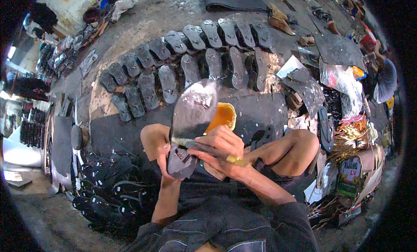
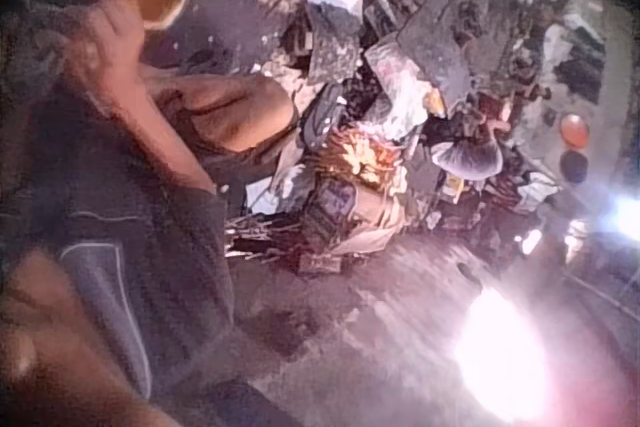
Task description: The person sits on the floor and repeatedly paints the soles of black flip-flops using a brush and a container of orange paint. They handle each slipper one at a time, applying paint to the sole and placing it back on the floor.
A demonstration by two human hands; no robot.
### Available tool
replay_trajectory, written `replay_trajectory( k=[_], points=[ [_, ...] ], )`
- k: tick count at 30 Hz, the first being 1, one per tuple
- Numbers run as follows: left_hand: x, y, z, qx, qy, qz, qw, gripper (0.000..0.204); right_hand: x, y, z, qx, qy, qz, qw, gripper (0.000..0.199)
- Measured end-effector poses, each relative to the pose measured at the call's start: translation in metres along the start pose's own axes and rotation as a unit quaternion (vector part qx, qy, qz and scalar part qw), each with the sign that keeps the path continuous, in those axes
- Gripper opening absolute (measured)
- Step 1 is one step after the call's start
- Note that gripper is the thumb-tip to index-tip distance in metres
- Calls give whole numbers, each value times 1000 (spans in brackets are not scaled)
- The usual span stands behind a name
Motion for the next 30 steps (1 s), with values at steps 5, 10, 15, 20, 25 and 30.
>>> replay_trajectory(
  k=[5, 10, 15, 20, 25, 30],
  points=[
    [-1, 1, 40, 2, 80, 99, 992, 99, 46, -77, 58, -93, -212, -151, 961, 23],
    [4, 0, 20, 163, 163, 85, 969, 92, 62, -52, 77, -207, -57, -134, 967, 25],
    [13, 8, -23, 178, 21, -10, 984, 62, 27, -15, 66, -37, -16, -112, 993, 30],
    [43, -2, -10, 65, 86, 33, 994, 76, -19, 31, 20, 97, 77, -40, 992, 20],
    [58, 11, -25, 75, 267, 21, 960, 56, 24, 8, 34, 66, 4, -212, 975, 18],
    [46, -8, -73, 347, 42, -124, 929, 52, 7, 32, 22, 285, 0, -201, 937, 35]
  ],
)
Point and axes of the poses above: each hand's wrist, its own x-axis towards the middle knuckle, its own z-axis out of the back of the hand, y = z × x, the point moved 1 cm from there along x, towards the middle knuckle, and after that the axes turned 12 degrees about z, right-handed, at the moved point
